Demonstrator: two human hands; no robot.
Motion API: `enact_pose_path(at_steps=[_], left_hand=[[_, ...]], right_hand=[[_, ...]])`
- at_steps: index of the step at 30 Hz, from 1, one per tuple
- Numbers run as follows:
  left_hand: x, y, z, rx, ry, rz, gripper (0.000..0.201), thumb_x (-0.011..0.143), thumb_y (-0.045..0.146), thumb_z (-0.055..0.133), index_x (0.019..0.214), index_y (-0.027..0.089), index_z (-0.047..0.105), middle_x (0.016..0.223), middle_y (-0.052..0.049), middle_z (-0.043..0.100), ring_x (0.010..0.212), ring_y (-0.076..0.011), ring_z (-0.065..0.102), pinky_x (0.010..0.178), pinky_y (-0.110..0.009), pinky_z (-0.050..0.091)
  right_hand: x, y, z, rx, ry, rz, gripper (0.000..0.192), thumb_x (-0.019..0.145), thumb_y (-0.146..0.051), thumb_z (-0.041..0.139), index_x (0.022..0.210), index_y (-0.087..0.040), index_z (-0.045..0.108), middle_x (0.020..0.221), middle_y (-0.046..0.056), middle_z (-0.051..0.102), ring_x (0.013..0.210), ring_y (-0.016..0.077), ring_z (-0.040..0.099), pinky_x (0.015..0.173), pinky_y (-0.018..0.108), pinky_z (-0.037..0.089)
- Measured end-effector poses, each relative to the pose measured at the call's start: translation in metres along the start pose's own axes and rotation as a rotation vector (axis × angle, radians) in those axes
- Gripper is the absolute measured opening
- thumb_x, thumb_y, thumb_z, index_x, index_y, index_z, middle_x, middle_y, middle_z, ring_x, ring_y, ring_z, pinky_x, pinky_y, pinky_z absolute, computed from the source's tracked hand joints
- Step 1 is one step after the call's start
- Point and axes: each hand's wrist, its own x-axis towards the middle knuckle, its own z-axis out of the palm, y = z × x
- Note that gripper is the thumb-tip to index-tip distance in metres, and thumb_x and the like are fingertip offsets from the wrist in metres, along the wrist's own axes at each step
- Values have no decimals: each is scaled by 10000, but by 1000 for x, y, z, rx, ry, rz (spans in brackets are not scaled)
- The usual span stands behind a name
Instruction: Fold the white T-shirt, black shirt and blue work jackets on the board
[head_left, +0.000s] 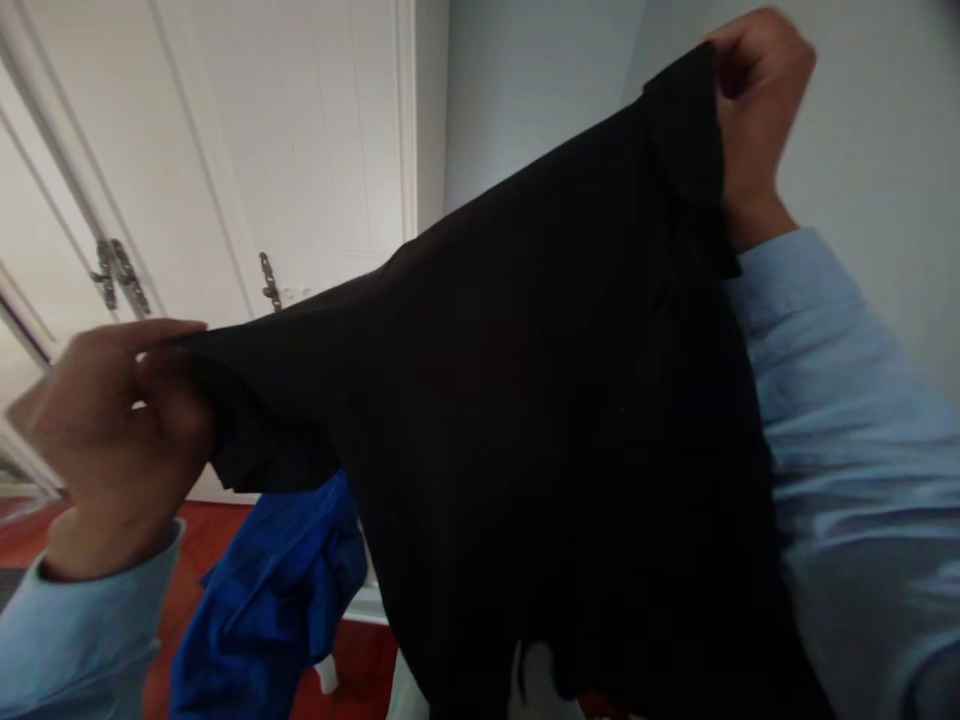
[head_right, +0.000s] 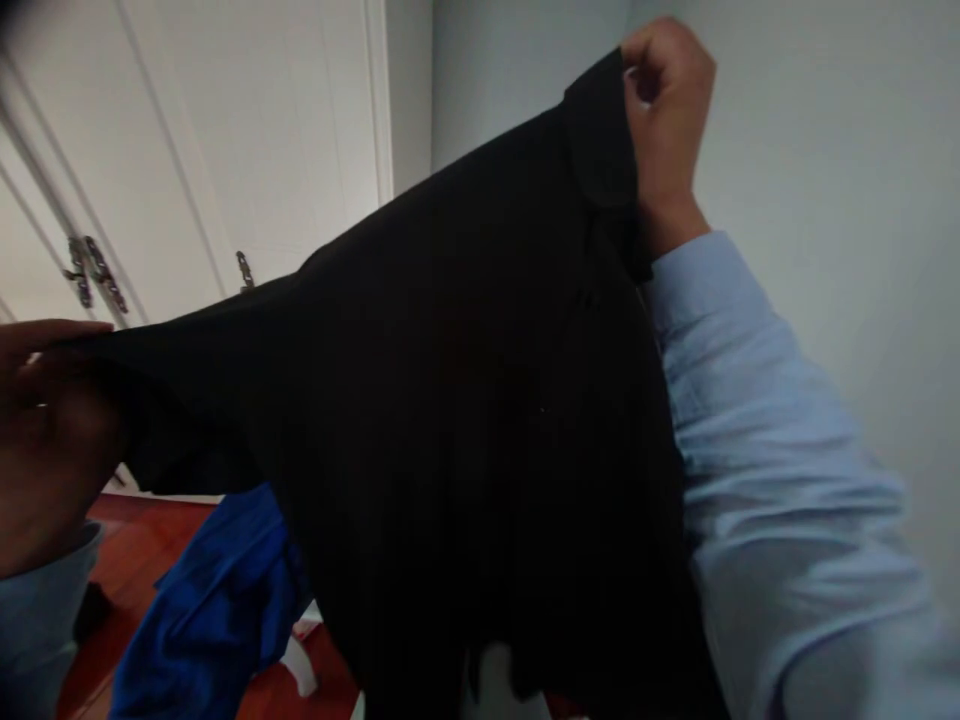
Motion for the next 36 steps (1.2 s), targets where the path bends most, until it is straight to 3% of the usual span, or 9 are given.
enact_pose_path(at_steps=[4, 6, 8, 13, 17, 22, 28, 32, 36], left_hand=[[-10, -33, 23, 252, -158, 360, 355, 790, 177, 473, 1024, 259, 727, 855, 3, 665, 793, -185, 610, 700, -283, 387], [-21, -53, 46, 367, -229, 373, 357, 781, 133, 514, 1042, 270, 715, 904, -3, 693, 709, -171, 586, 589, -251, 321], [-35, -70, 73, 507, -361, 343, 360, 810, 117, 524, 1086, 268, 699, 1004, -22, 708, 662, -169, 575, 540, -258, 290], [-80, -93, 131, 739, -973, 356, 364, 888, 80, 419, 1097, 209, 688, 1105, -111, 682, 826, -228, 673, 642, -301, 453], [-123, -104, 148, 788, -1314, 413, 344, 891, 61, 408, 1042, 141, 707, 1078, -172, 688, 1005, -300, 671, 771, -371, 510], [-166, -87, 156, 664, -1318, 587, 360, 891, 78, 437, 1144, 165, 677, 1292, -178, 616, 1090, -297, 631, 842, -402, 491], [-196, -48, 182, 495, -1296, 648, 272, 945, 234, 455, 1087, 176, 681, 1140, -153, 663, 1015, -288, 626, 821, -404, 477], [-190, -77, 203, 584, -1317, 543, 305, 913, 265, 493, 1154, 170, 654, 1237, -172, 644, 1153, -321, 591, 890, -422, 476], [-170, -133, 214, 765, -1412, 215, 486, 903, 492, 480, 1161, 113, 640, 1168, -226, 671, 1114, -388, 626, 866, -465, 503]], right_hand=[[-41, 45, 42, -137, -455, 139, 578, 862, -442, 237, 701, -33, 613, 924, 37, 727, 945, 77, 647, 787, 258, 426], [-92, 61, 70, -202, -665, 216, 539, 939, -422, 364, 759, -6, 655, 994, 106, 743, 990, 127, 663, 871, 293, 451], [-152, 69, 97, -278, -816, 330, 322, 942, -337, 571, 888, -50, 708, 1040, 120, 751, 1021, 191, 675, 927, 354, 476], [-292, 59, 136, -336, -1248, 617, 267, 939, -246, 582, 1156, -134, 688, 1216, 168, 689, 1124, 273, 636, 919, 379, 486], [-368, 37, 135, -211, -1447, 661, 218, 808, -158, 702, 1022, -183, 736, 1085, 112, 741, 1025, 249, 673, 868, 308, 492], [-429, 10, 80, -5, -1482, 667, 278, 886, -275, 629, 1149, -216, 697, 1181, 72, 719, 1060, 216, 667, 924, 295, 488], [-479, 10, -51, -29, -1399, 771, 467, 888, -363, 585, 1292, -132, 626, 1339, 175, 625, 1240, 297, 588, 1094, 415, 419], [-499, 32, -135, -265, -1443, 910, 509, 864, -353, 579, 1319, -127, 607, 1361, 186, 611, 1280, 321, 566, 1125, 450, 397], [-506, 49, -187, -420, -1480, 1049, 526, 853, -369, 571, 1297, -89, 613, 1341, 215, 619, 1254, 326, 590, 1083, 421, 444]])
